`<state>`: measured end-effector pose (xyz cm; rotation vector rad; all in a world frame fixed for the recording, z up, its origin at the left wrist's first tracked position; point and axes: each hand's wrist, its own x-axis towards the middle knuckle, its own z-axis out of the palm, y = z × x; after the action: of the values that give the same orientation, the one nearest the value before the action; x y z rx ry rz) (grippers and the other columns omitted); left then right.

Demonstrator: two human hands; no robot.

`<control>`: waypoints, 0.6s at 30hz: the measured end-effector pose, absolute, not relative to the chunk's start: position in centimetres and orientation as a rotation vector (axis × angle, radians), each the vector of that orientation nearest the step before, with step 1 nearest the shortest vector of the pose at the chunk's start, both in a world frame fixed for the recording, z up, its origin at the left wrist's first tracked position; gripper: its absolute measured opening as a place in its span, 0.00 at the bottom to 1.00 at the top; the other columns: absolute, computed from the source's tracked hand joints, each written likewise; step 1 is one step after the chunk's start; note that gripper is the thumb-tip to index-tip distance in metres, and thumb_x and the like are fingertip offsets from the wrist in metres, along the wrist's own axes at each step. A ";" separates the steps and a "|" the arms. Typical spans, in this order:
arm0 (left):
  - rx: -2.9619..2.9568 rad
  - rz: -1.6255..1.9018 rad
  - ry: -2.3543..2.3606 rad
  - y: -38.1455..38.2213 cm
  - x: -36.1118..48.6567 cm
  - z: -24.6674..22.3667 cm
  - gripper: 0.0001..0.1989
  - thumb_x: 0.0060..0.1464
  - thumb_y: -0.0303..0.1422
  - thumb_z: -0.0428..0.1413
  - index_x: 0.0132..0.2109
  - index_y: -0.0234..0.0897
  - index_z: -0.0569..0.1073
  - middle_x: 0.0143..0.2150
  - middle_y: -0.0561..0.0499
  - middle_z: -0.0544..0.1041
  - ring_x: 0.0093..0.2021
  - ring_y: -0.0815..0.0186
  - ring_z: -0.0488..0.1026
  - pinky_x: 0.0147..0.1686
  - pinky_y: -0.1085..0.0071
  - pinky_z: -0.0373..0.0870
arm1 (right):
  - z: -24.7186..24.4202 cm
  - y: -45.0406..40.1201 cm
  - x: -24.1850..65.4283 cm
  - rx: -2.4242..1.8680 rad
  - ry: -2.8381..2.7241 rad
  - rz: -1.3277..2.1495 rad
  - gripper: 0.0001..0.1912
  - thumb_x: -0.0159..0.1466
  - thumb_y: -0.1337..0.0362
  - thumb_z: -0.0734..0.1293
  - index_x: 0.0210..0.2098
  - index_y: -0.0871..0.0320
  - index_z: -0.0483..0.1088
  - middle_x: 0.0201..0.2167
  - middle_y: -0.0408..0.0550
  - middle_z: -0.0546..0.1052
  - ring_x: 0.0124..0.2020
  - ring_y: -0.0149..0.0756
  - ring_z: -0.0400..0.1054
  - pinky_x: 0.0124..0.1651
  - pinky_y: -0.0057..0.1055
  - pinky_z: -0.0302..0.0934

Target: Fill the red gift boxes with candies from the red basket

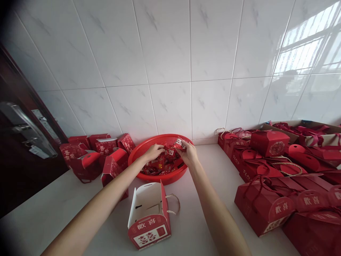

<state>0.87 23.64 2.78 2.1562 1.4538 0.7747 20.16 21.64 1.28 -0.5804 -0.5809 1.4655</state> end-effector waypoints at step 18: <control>2.108 0.860 1.377 23.7 0.8 2.5 0.07 0.45 0.32 0.56 0.28 0.36 0.79 0.27 0.51 0.80 0.31 0.62 0.74 0.35 0.68 0.66 | 2.4 20.3 19.7 -0.571 -0.576 1.516 0.02 0.58 0.67 0.71 0.29 0.57 0.74 0.29 0.46 0.81 0.33 0.35 0.77 0.40 0.33 0.75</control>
<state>0.76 23.70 2.52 2.1080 1.3775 0.8603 19.72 20.33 2.44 -0.5711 -0.5761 1.5164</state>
